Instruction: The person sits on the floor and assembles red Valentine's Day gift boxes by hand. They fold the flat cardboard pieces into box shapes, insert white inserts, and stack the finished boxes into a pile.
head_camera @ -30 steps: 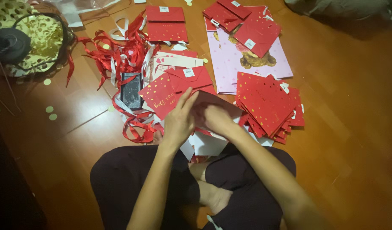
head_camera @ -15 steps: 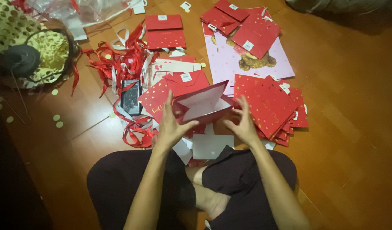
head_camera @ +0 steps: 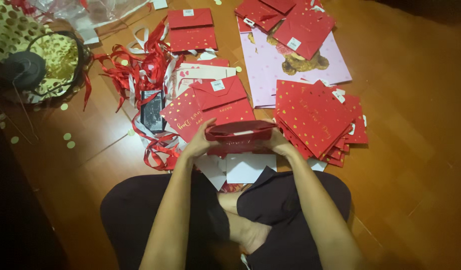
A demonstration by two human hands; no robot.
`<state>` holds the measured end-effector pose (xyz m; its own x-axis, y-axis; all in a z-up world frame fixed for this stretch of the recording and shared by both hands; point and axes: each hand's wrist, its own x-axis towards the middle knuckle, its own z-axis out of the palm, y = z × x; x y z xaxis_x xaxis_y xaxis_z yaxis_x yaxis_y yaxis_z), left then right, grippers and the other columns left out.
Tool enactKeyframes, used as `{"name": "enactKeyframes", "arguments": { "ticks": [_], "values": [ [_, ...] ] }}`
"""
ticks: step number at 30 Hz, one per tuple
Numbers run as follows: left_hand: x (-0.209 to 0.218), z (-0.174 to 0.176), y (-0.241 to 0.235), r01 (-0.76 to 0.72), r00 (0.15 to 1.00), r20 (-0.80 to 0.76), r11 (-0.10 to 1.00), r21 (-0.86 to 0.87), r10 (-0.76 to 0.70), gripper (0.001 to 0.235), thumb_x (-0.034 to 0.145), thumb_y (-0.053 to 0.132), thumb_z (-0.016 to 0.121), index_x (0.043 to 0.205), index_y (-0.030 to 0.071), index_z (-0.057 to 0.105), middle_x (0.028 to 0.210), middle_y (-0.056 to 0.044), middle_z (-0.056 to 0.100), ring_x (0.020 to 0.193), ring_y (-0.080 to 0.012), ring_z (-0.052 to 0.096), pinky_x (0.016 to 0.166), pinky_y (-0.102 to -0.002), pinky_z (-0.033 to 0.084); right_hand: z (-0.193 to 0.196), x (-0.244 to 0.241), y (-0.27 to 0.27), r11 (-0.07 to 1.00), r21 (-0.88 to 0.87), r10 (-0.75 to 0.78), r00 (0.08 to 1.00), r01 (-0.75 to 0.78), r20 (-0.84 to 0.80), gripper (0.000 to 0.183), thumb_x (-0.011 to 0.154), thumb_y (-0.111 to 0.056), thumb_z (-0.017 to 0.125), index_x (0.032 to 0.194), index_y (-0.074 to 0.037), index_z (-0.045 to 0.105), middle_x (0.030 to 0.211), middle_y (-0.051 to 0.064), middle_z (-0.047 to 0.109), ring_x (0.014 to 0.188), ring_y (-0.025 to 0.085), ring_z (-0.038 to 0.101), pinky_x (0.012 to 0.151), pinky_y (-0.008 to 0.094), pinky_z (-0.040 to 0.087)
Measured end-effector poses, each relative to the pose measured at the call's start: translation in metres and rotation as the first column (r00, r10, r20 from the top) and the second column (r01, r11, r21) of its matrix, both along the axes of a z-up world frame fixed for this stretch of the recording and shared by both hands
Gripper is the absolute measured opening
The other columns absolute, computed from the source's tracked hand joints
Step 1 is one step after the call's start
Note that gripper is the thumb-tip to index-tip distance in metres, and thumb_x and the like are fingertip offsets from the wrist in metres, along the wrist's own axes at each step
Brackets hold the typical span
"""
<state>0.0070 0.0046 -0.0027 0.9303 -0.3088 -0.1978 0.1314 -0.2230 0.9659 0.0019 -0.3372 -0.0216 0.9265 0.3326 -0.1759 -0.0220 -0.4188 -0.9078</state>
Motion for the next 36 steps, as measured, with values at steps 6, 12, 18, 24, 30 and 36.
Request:
{"name": "enactKeyframes", "arguments": {
  "ticks": [6,12,18,24,30,36],
  "values": [
    [-0.004,0.013,-0.003,0.028,0.999,-0.04,0.999,0.026,-0.026,0.091,0.07,0.014,0.089,0.149,0.007,0.044,0.143,-0.015,0.058,0.133,-0.0263,0.055,0.111,-0.035,0.044,-0.014,0.012,0.003,0.991,-0.129,-0.002,0.977,-0.026,-0.215,0.049,0.086,-0.028,0.079,0.126,-0.007,0.059,0.122,0.011,0.067,0.103,0.023,0.073,0.09,0.038,0.06],
    [-0.012,0.012,-0.01,-0.067,0.997,0.03,0.998,-0.003,0.067,0.077,0.074,0.016,0.091,0.14,0.002,0.053,0.127,-0.011,0.069,0.115,-0.0246,0.067,0.1,-0.04,0.053,0.019,0.002,0.016,0.989,-0.149,-0.034,0.944,-0.016,-0.329,0.062,0.081,-0.029,0.083,0.135,-0.007,0.061,0.122,0.01,0.074,0.109,0.02,0.07,0.095,0.035,0.056],
    [-0.009,-0.037,-0.008,-0.266,0.94,-0.168,0.947,0.179,0.296,0.05,0.082,0.015,0.079,0.127,0.0,0.061,0.094,-0.011,0.075,0.069,-0.0239,0.071,0.058,-0.036,0.056,0.022,-0.008,0.023,0.978,-0.034,-0.197,0.867,0.205,-0.457,0.062,0.083,-0.029,0.079,0.134,-0.003,0.057,0.116,0.013,0.071,0.104,0.026,0.072,0.089,0.041,0.06],
    [-0.007,-0.038,-0.011,-0.366,0.893,-0.181,0.9,0.237,0.411,0.039,0.095,0.02,0.076,0.121,-0.006,0.065,0.097,-0.023,0.072,0.07,-0.0295,0.064,0.057,-0.036,0.049,-0.021,-0.004,0.017,0.945,-0.264,-0.111,0.95,0.191,0.292,0.042,0.089,-0.025,0.082,0.119,0.001,0.069,0.117,0.015,0.064,0.111,0.029,0.062,0.091,0.039,0.05],
    [0.0,-0.003,-0.024,-0.513,0.84,-0.357,0.811,-0.28,0.408,0.05,0.093,0.028,0.072,0.135,0.007,0.053,0.126,-0.017,0.065,0.1,-0.0251,0.065,0.067,-0.032,0.055,0.027,-0.005,0.014,0.895,0.145,-0.443,0.879,0.422,0.175,0.025,0.102,-0.019,0.068,0.117,0.0,0.064,0.107,0.011,0.065,0.097,0.018,0.062,0.088,0.034,0.053],
    [-0.017,-0.016,-0.029,-0.413,0.88,0.396,0.835,0.363,0.263,0.026,0.092,0.019,0.075,0.116,0.009,0.07,0.115,-0.012,0.07,0.108,-0.0289,0.069,0.093,-0.043,0.057,0.099,-0.035,-0.088,0.649,0.468,-0.761,0.512,0.6,0.399,0.038,0.106,-0.001,0.061,0.144,0.0,0.059,0.141,0.011,0.062,0.134,0.02,0.056,0.118,0.035,0.044]
  ]
}}
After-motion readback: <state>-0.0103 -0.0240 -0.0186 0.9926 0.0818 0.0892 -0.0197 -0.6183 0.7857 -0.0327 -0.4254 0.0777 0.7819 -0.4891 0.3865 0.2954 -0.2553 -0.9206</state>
